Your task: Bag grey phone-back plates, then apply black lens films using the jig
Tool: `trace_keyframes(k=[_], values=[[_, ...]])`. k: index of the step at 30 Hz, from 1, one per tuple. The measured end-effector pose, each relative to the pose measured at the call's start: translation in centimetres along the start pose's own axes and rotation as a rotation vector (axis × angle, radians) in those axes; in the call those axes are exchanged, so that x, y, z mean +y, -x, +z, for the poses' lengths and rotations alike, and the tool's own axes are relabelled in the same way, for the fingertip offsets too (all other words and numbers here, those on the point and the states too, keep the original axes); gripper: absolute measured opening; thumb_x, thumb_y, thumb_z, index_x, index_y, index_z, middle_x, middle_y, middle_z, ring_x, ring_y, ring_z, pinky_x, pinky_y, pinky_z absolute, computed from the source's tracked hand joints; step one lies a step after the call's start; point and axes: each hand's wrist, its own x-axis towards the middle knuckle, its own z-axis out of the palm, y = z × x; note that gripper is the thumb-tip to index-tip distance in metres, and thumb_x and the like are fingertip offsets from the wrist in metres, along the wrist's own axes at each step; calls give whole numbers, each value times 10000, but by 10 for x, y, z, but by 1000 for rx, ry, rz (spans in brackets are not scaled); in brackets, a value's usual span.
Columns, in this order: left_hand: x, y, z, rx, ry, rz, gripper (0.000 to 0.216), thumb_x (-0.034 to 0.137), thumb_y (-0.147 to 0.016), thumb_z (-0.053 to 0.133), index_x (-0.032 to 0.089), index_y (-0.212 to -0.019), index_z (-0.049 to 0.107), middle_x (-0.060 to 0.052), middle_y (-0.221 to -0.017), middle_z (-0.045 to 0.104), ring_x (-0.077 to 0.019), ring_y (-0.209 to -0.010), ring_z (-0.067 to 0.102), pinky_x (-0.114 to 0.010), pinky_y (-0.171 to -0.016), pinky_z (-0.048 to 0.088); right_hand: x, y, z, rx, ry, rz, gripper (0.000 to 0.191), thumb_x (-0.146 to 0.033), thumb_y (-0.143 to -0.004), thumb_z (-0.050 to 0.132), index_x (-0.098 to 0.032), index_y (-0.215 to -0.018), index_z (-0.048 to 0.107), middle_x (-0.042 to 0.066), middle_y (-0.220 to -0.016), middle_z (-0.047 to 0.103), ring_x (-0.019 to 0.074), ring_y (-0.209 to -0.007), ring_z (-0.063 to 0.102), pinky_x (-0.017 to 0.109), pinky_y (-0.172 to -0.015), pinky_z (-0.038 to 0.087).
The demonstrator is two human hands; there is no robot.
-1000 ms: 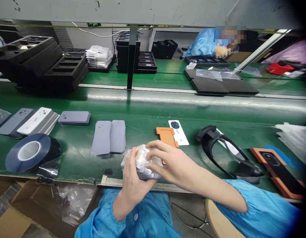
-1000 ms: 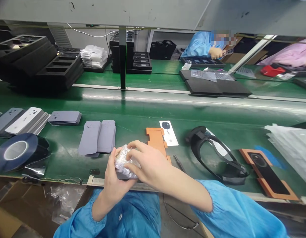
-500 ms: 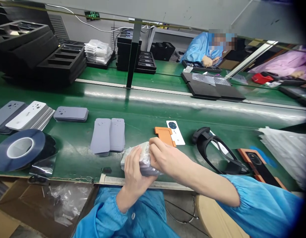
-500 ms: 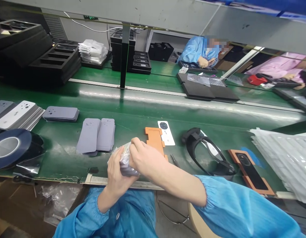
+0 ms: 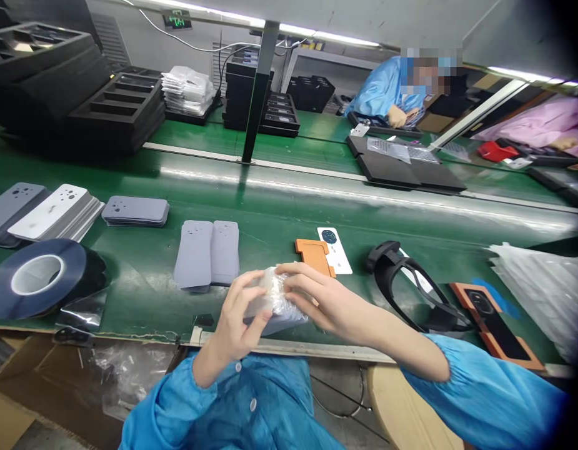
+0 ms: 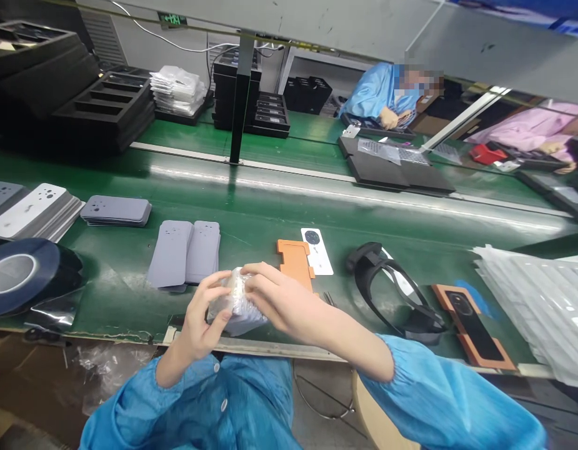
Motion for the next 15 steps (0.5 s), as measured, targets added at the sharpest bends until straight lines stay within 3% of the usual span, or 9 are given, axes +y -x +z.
trace_keyframes(k=[5, 8, 11, 15], values=[[-14, -16, -13, -248, -5, 133, 108, 230, -985, 502, 199, -1089, 504, -236, -1512, 467, -315, -1393, 492, -523, -1079, 492, 3, -1, 3, 0, -75, -67, 212, -134, -1028, 422, -221, -1181, 541, 164, -1412, 549, 231, -1286, 572, 410, -980, 565], [-12, -20, -14, -238, -216, 283, 87, 176, -961, 482, 176, -1042, 515, -275, -1504, 459, -337, -1337, 548, -485, -988, 562, 0, -1, 8, 29, -45, -57, 205, -142, -1033, 413, -229, -1173, 534, 155, -1442, 536, 236, -1333, 534, 477, -1066, 505], [-5, -25, -16, -213, -369, 337, 74, 137, -932, 476, 181, -934, 534, -265, -1505, 468, -322, -1210, 643, -431, -884, 605, -9, 1, 18, 119, 21, 98, 156, -171, -1034, 413, -230, -1104, 539, 157, -1463, 513, 268, -1348, 513, 584, -1116, 427], [3, -30, -21, -271, -405, 340, 127, 115, -924, 467, 196, -851, 531, -239, -1491, 495, -280, -1120, 689, -404, -851, 615, -21, 3, 33, 234, -24, 273, 137, -205, -1039, 392, -230, -1044, 526, 166, -1423, 533, 276, -1344, 513, 564, -1076, 459]])
